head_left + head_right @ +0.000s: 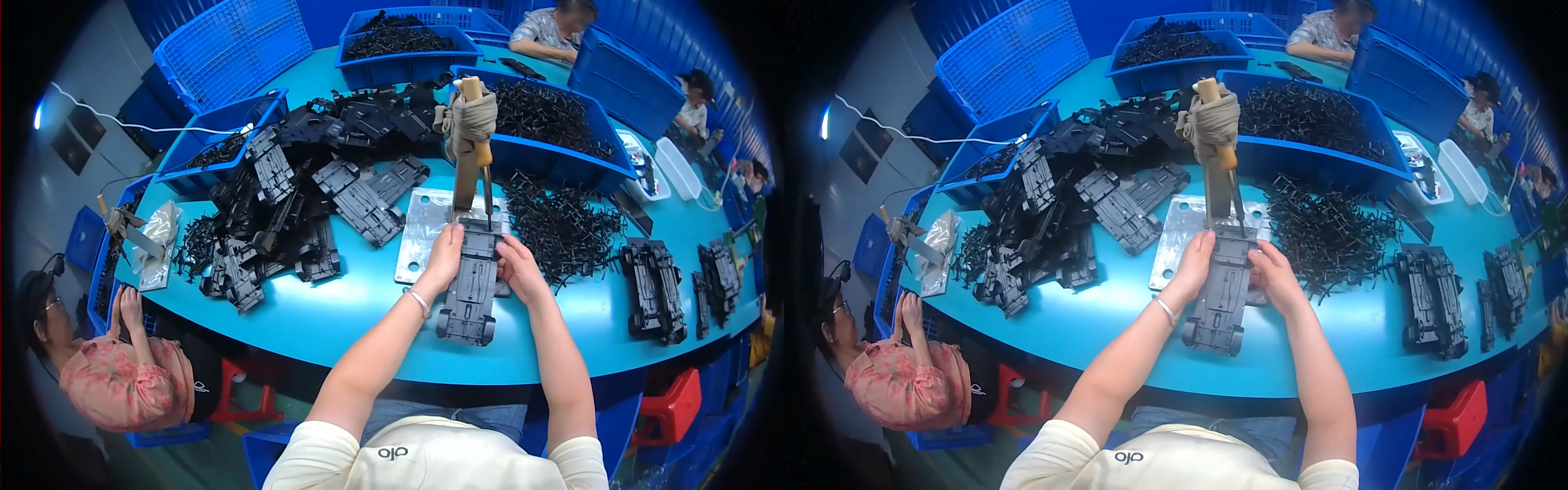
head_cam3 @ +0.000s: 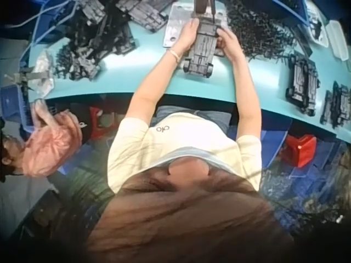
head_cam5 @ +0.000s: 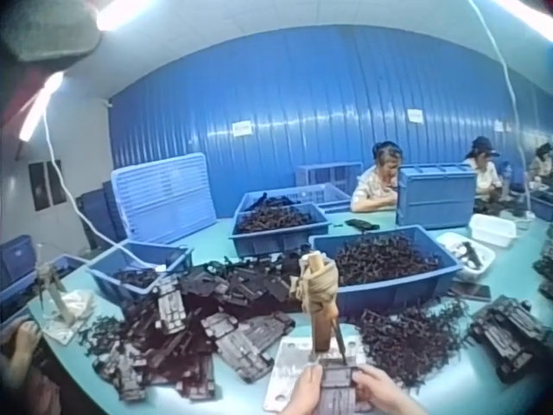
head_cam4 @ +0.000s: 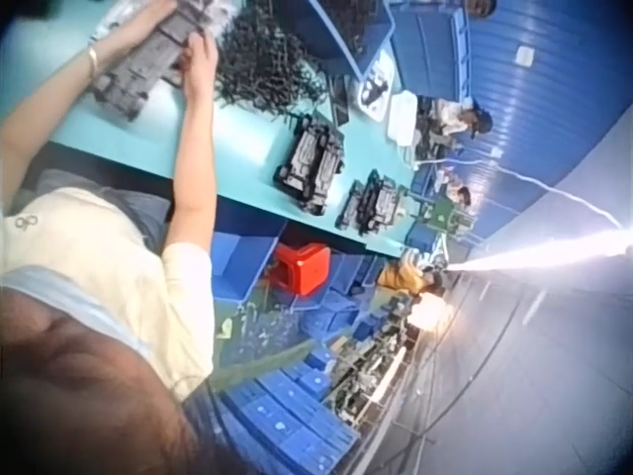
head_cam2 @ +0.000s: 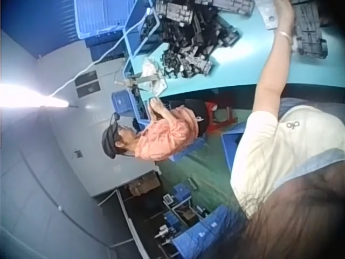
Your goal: Assembling plastic components onto a toy base using a stationary press tool on an assembly line.
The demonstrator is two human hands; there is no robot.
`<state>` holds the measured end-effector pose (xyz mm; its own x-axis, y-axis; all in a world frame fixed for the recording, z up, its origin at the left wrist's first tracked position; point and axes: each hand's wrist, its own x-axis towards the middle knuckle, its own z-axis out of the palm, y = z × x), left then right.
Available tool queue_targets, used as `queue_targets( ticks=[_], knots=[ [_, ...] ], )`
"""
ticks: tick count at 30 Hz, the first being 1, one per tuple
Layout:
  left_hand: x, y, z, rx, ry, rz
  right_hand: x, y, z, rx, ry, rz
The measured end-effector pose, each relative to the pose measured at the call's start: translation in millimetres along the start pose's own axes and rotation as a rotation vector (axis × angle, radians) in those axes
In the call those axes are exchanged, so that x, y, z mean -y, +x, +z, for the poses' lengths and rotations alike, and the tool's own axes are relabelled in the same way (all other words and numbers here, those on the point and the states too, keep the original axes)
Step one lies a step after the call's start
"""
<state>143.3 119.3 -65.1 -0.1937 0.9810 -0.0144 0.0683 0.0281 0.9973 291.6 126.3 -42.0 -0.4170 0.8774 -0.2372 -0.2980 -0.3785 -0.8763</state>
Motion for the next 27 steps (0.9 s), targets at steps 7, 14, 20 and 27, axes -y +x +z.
queue_targets(
  ticks=[7, 14, 20, 27],
  knots=[
    [3.1, -0.6, 0.1, -0.076, 0.008, 0.054, -0.8, 1.8, 0.4, 0.094, 0.003, -0.026],
    [1.7, 0.8, -3.3, -0.060, -0.035, 0.025, 2.6, -1.2, 10.2, 0.058, -0.017, -0.013],
    [-2.9, -0.7, -7.3, 0.010, -0.031, -0.042, -0.8, -1.7, 2.9, 0.080, -0.032, -0.023],
    [-10.2, -3.8, -2.7, -0.006, -0.038, -0.070, 1.6, -1.9, 1.9, 0.059, -0.031, -0.019]
  ],
)
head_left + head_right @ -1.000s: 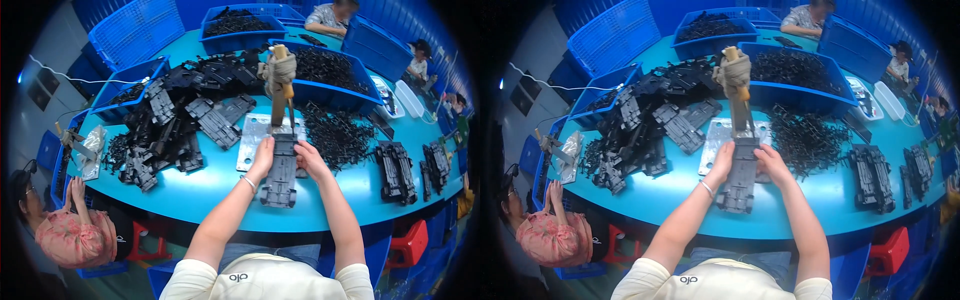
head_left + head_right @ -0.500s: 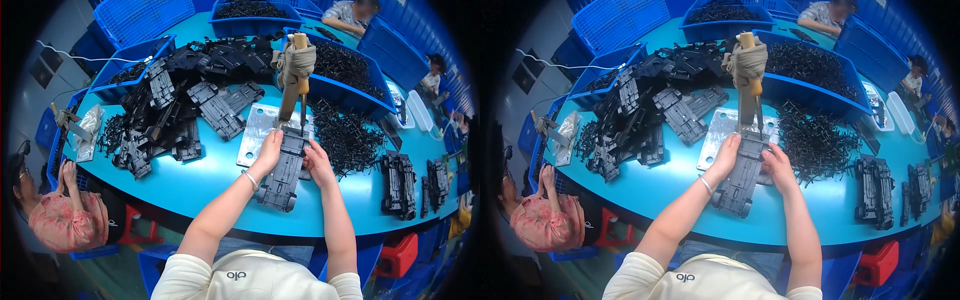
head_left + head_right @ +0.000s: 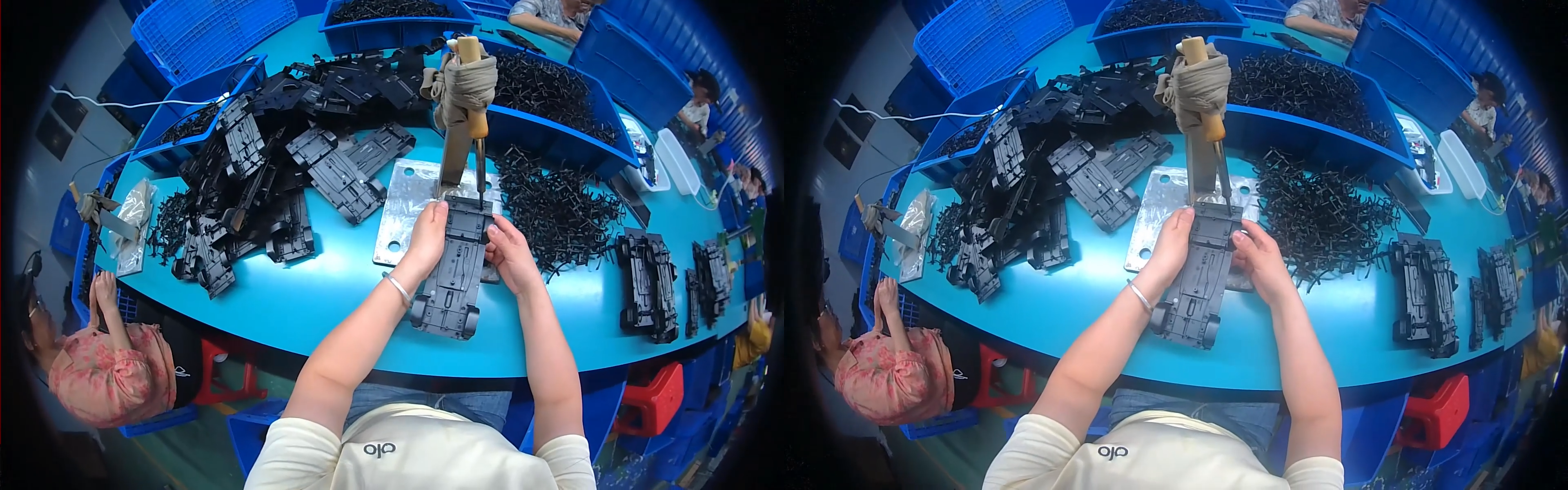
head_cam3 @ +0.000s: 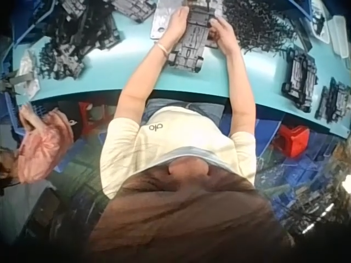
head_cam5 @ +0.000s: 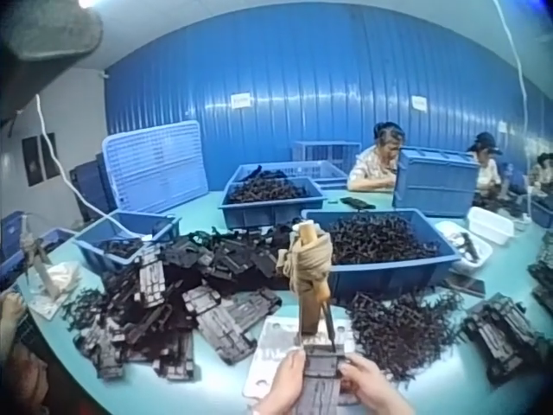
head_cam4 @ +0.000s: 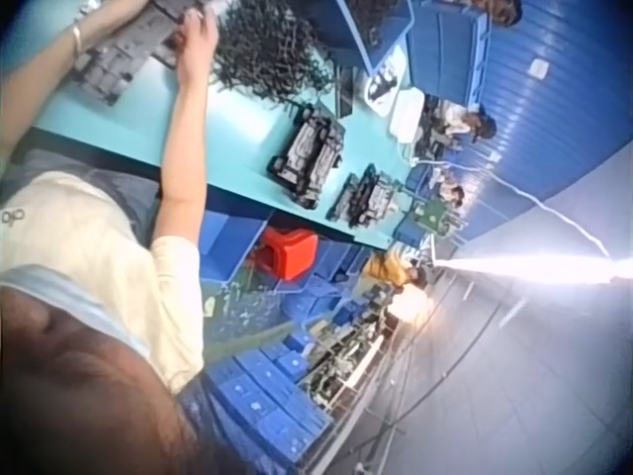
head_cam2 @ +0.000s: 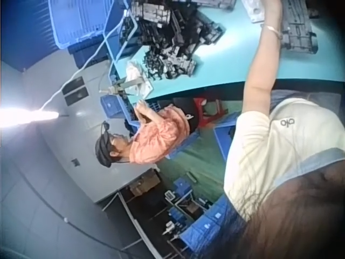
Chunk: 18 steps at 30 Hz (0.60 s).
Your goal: Assembling plastic components onto a toy base using a stationary press tool on an assembly line.
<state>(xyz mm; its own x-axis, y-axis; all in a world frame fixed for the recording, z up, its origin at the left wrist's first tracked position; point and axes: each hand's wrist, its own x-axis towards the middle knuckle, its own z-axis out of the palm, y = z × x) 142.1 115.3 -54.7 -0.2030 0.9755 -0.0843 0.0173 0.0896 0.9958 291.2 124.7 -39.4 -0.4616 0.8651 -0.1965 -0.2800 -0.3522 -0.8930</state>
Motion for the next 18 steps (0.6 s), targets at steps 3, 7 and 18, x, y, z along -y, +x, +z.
queue_targets(
  ticks=[3, 7, 18],
  knots=[
    [-10.5, -4.4, 2.1, -0.034, -0.186, -0.031, 1.2, 0.1, 2.3, 0.001, 0.011, -0.005],
    [-15.5, -3.8, -3.1, 0.045, -0.256, -0.115, 3.3, -0.4, 4.7, 0.027, 0.011, 0.013],
    [-16.2, -4.6, -5.0, 0.059, -0.159, -0.115, 3.4, -1.1, 5.8, 0.020, 0.002, 0.015]
  ],
)
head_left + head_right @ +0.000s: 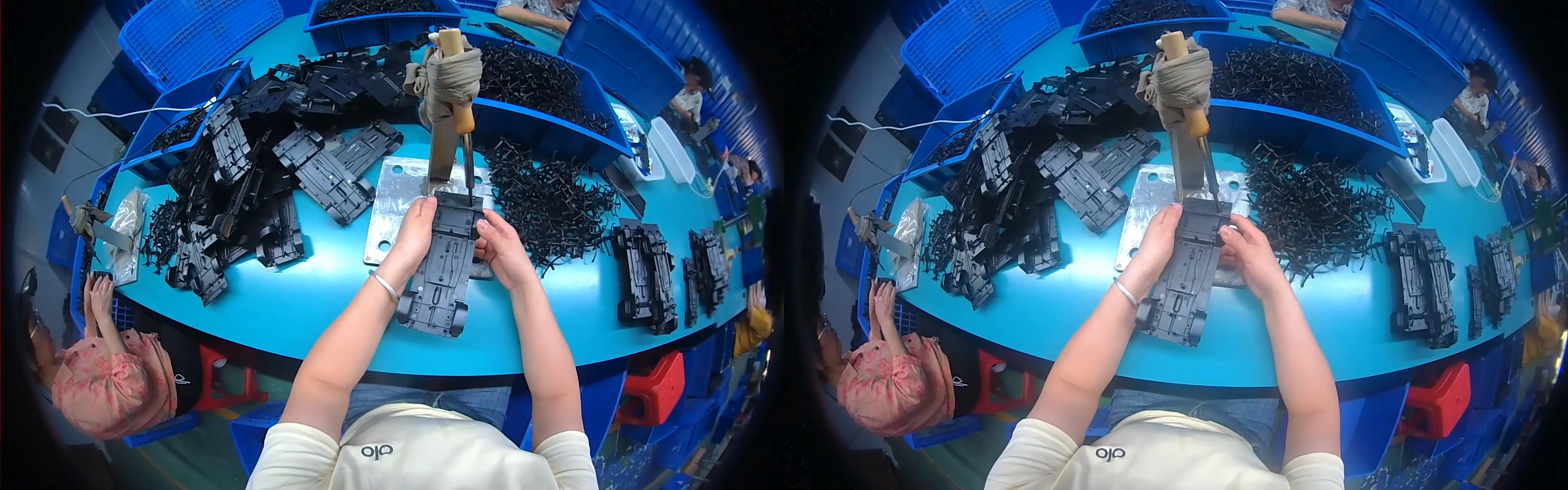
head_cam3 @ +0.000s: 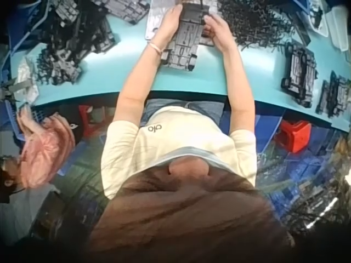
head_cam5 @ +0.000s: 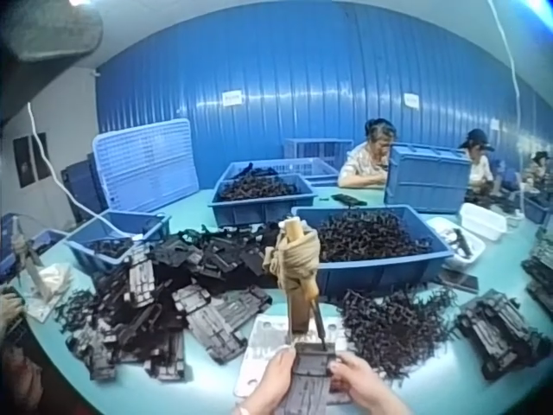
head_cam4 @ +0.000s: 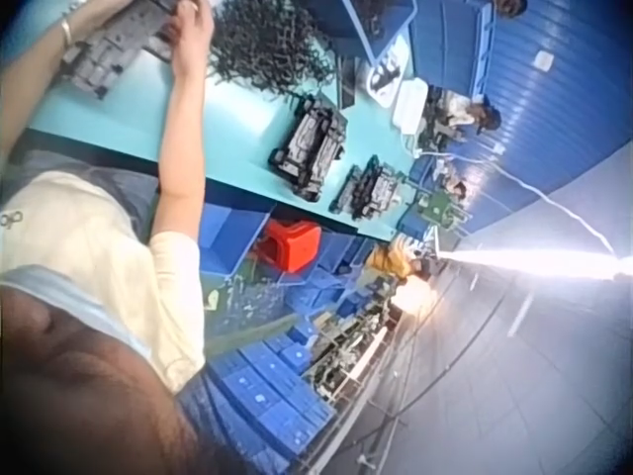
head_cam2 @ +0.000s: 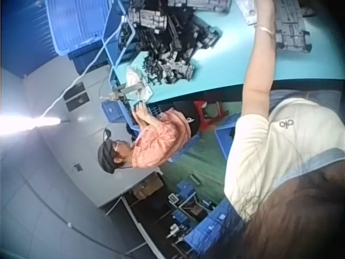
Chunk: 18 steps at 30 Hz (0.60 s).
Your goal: Assembling plastic components onto a toy base using a stationary press tool on an assembly line.
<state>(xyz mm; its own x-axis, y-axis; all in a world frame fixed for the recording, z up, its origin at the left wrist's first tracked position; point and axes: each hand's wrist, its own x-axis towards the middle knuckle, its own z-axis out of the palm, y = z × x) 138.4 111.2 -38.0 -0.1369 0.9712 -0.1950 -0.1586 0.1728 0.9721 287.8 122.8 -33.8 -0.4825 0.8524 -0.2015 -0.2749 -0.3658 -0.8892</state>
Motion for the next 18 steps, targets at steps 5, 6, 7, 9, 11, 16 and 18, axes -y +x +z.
queue_targets(
  ticks=[5, 6, 7, 9, 11, 16, 18],
  knots=[
    [-3.1, -1.2, 1.9, -0.010, -0.036, 0.004, 1.8, -0.4, 1.5, -0.013, -0.018, -0.003],
    [-3.0, -0.5, 2.3, -0.011, -0.036, 0.002, 1.9, 0.0, 1.6, -0.013, -0.018, -0.002],
    [-2.2, 1.1, 3.1, -0.026, -0.057, 0.014, 1.8, 0.8, 1.1, -0.012, -0.012, 0.001],
    [-0.5, 2.3, 4.8, -0.039, -0.078, 0.022, 1.6, 1.9, -0.5, -0.013, -0.004, 0.005],
    [-0.7, 2.2, 5.7, -0.049, -0.099, 0.042, 1.4, 2.6, -1.3, -0.010, 0.006, 0.011],
    [-3.4, -0.2, 2.5, -0.055, -0.016, 0.056, -1.3, 2.3, -0.6, -0.010, 0.010, -0.005],
    [-5.2, -1.0, 3.2, -0.060, 0.002, 0.064, -1.0, 2.3, -1.2, -0.002, -0.009, -0.001]
  ],
)
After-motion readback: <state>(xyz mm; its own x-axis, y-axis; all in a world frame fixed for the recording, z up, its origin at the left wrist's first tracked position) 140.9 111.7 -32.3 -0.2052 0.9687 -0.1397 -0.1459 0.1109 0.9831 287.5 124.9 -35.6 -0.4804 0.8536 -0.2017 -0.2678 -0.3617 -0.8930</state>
